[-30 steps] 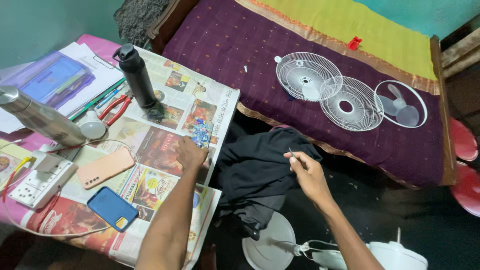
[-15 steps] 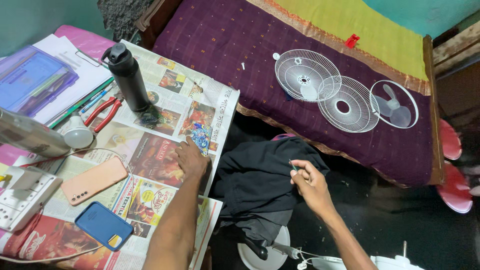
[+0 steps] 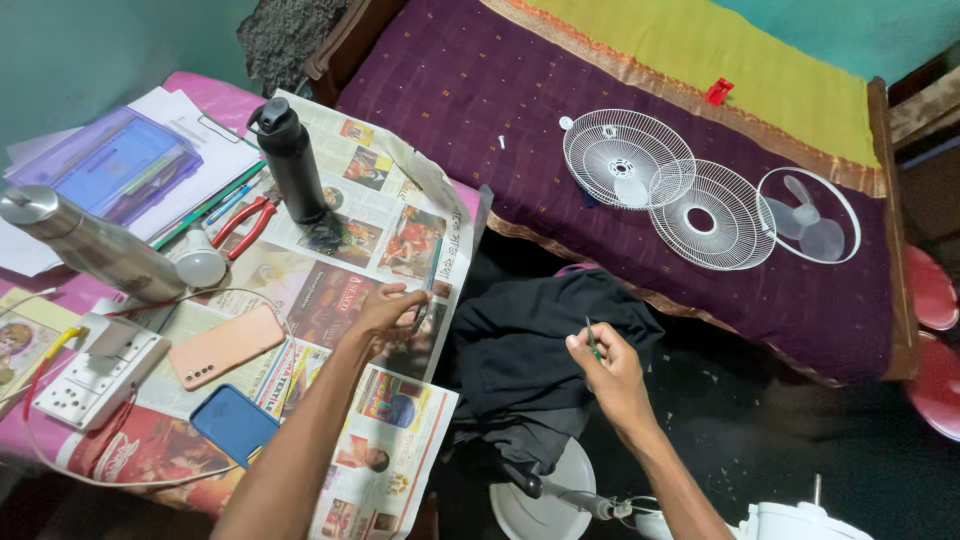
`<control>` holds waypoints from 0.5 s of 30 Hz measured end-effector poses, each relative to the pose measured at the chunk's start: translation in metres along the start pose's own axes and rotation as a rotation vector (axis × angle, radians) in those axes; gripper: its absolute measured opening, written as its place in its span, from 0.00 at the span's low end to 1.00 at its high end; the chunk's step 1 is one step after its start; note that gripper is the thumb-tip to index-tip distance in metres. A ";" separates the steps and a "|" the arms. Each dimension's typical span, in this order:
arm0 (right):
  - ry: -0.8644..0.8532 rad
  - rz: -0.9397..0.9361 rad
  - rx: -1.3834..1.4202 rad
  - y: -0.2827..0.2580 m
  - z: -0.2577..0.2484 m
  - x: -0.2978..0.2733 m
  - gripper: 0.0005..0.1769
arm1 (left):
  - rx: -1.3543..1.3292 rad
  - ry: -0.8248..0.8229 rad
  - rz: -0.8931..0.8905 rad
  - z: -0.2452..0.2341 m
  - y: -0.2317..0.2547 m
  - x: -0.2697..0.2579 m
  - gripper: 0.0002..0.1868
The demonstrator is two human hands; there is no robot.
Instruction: The person disassembles a white pedestal fan using a screwdriver. They remove the outer casing, motor housing, and internal components, placing the parts on a nearby bed.
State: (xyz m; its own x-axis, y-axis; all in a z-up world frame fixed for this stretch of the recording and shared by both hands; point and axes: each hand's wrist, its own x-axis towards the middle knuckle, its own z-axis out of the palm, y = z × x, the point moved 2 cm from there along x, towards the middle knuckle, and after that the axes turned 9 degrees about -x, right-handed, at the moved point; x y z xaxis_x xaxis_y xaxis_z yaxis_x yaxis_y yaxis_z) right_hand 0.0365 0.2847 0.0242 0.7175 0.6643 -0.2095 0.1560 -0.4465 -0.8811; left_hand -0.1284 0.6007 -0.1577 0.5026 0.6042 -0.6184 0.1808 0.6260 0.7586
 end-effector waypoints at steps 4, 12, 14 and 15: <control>-0.019 -0.198 0.010 -0.039 0.001 -0.043 0.14 | -0.385 -0.462 -0.150 -0.031 0.019 -0.151 0.30; -0.379 -0.292 0.553 -0.098 -0.018 -0.163 0.36 | -0.516 -0.985 -0.249 0.019 0.025 -0.432 0.55; -0.545 -0.199 0.815 -0.090 -0.028 -0.188 0.42 | -0.518 -1.039 -0.331 0.034 0.016 -0.456 0.55; -0.630 -0.225 0.855 -0.084 -0.032 -0.203 0.42 | -0.533 -1.061 -0.394 0.038 0.006 -0.468 0.54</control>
State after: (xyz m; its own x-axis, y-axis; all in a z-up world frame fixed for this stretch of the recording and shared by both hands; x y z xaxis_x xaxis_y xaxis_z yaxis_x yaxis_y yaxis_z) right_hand -0.1008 0.1680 0.1546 0.2164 0.9759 0.0282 -0.4592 0.1272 -0.8792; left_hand -0.3303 0.3027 0.1442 0.9698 -0.2088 -0.1263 0.2333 0.9450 0.2294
